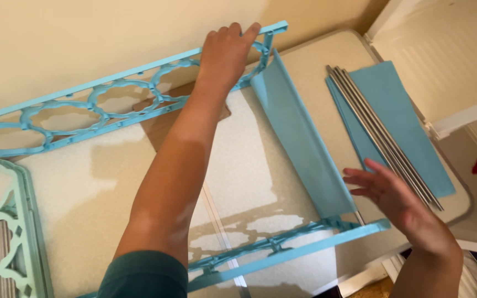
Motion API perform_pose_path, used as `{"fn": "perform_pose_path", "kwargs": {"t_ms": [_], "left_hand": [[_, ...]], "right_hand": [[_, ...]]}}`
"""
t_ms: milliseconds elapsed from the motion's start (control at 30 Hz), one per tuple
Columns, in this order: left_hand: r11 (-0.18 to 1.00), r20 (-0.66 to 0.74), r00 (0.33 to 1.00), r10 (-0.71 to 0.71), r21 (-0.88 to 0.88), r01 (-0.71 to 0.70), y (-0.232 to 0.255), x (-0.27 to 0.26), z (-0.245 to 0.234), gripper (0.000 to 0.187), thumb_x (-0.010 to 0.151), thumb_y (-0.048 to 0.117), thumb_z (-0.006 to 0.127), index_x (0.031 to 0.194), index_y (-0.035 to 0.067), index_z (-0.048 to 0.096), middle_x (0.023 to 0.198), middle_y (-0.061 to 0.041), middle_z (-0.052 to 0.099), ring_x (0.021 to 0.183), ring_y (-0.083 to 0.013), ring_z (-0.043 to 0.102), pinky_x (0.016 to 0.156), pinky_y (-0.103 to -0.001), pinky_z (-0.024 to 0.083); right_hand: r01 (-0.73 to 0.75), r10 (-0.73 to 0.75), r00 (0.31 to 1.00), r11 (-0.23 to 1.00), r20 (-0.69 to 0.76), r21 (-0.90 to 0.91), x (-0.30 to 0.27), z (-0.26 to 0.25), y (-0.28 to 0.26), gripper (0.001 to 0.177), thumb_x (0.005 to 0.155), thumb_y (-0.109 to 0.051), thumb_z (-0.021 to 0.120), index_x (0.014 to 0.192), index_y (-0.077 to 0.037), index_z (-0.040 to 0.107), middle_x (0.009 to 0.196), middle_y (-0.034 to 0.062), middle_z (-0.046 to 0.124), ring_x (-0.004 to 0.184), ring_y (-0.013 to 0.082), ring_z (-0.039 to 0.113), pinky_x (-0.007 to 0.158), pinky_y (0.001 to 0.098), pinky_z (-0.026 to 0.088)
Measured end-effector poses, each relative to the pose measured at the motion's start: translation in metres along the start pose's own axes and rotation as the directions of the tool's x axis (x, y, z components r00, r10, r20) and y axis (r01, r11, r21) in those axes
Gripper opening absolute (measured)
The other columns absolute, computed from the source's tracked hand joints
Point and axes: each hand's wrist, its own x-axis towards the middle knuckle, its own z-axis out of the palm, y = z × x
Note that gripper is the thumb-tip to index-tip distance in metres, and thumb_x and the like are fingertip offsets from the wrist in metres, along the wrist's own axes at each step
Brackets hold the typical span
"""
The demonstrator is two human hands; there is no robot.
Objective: The person inserts metal rods into the grommets of a light blue shower curtain, then attaches the curtain to a light blue plastic frame by threading the rods through the frame's slots. The person adjusts the curtain and frame to align the components.
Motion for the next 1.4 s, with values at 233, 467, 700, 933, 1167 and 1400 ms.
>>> {"fn": "perform_pose_path", "kwargs": {"t_ms": [233, 467, 700, 933, 1167, 1400], "left_hand": [[0.999, 0.039, 0.998, -0.039, 0.030, 0.037, 0.005, 0.001, -0.004, 0.056, 0.082, -0.002, 0.066, 0.133, 0.020, 0.060, 0.086, -0.007, 0.063, 0.079, -0.0271, 0.065, 0.065, -0.043, 0.049], [0.997, 0.059, 0.996, -0.072, 0.046, 0.069, 0.005, 0.003, -0.002, 0.057, 0.082, -0.003, 0.066, 0.133, 0.022, 0.059, 0.089, -0.007, 0.064, 0.082, -0.0279, 0.066, 0.068, -0.044, 0.049], [0.996, 0.071, 0.994, -0.082, 0.053, 0.078, 0.004, 0.004, 0.000, 0.058, 0.081, -0.003, 0.065, 0.133, 0.022, 0.059, 0.090, -0.008, 0.065, 0.083, -0.0284, 0.066, 0.069, -0.044, 0.050], [0.994, 0.104, 0.989, -0.103, 0.041, 0.099, 0.006, 0.004, -0.005, 0.055, 0.085, -0.002, 0.064, 0.134, 0.021, 0.059, 0.092, -0.009, 0.065, 0.084, -0.0286, 0.066, 0.070, -0.045, 0.049], [0.996, 0.093, 0.992, -0.085, 0.010, 0.084, 0.004, 0.005, 0.000, 0.053, 0.085, -0.003, 0.063, 0.134, 0.016, 0.063, 0.097, -0.009, 0.066, 0.091, -0.0284, 0.065, 0.077, -0.044, 0.050], [0.998, 0.037, 0.999, -0.039, 0.053, 0.037, 0.007, 0.006, 0.019, 0.037, 0.092, 0.008, 0.067, 0.128, 0.006, 0.060, 0.110, -0.009, 0.065, 0.101, -0.0271, 0.065, 0.084, -0.043, 0.049]], "right_hand": [[-0.049, 0.070, 0.996, 0.947, 0.055, -0.318, -0.016, 0.016, -0.002, 0.110, 0.086, -0.072, 0.065, 0.159, 0.003, 0.029, 0.167, 0.0260, 0.031, 0.156, 0.0391, 0.028, 0.124, 0.0523, 0.022], [-0.023, 0.013, 0.998, 0.990, -0.067, -0.139, 0.002, 0.032, -0.013, 0.089, 0.096, -0.062, 0.059, 0.156, 0.001, 0.041, 0.162, 0.0218, 0.047, 0.152, 0.0347, 0.043, 0.126, 0.0485, 0.032], [-0.237, 0.111, 0.970, 0.653, -0.219, -0.719, 0.027, 0.076, -0.059, 0.076, 0.085, -0.047, 0.073, 0.151, -0.015, 0.052, 0.148, 0.0151, 0.057, 0.132, 0.0312, 0.057, 0.090, 0.0388, 0.056], [-0.211, -0.086, 0.955, 0.473, -0.283, -0.855, 0.031, 0.088, -0.050, 0.051, 0.086, -0.042, 0.072, 0.127, -0.011, 0.071, 0.125, 0.0168, 0.072, 0.120, 0.0354, 0.067, 0.097, 0.0434, 0.051], [-0.295, 0.023, 0.942, 0.531, -0.334, -0.794, 0.035, 0.084, -0.057, 0.056, 0.088, -0.046, 0.068, 0.128, -0.007, 0.067, 0.122, 0.0178, 0.073, 0.115, 0.0343, 0.068, 0.095, 0.0433, 0.053], [-0.387, 0.198, 0.922, 0.463, -0.333, -0.797, 0.119, 0.046, -0.085, 0.081, 0.093, -0.055, 0.055, 0.154, -0.004, 0.040, 0.115, 0.0177, 0.074, 0.105, 0.0308, 0.072, 0.091, 0.0433, 0.054]]}}
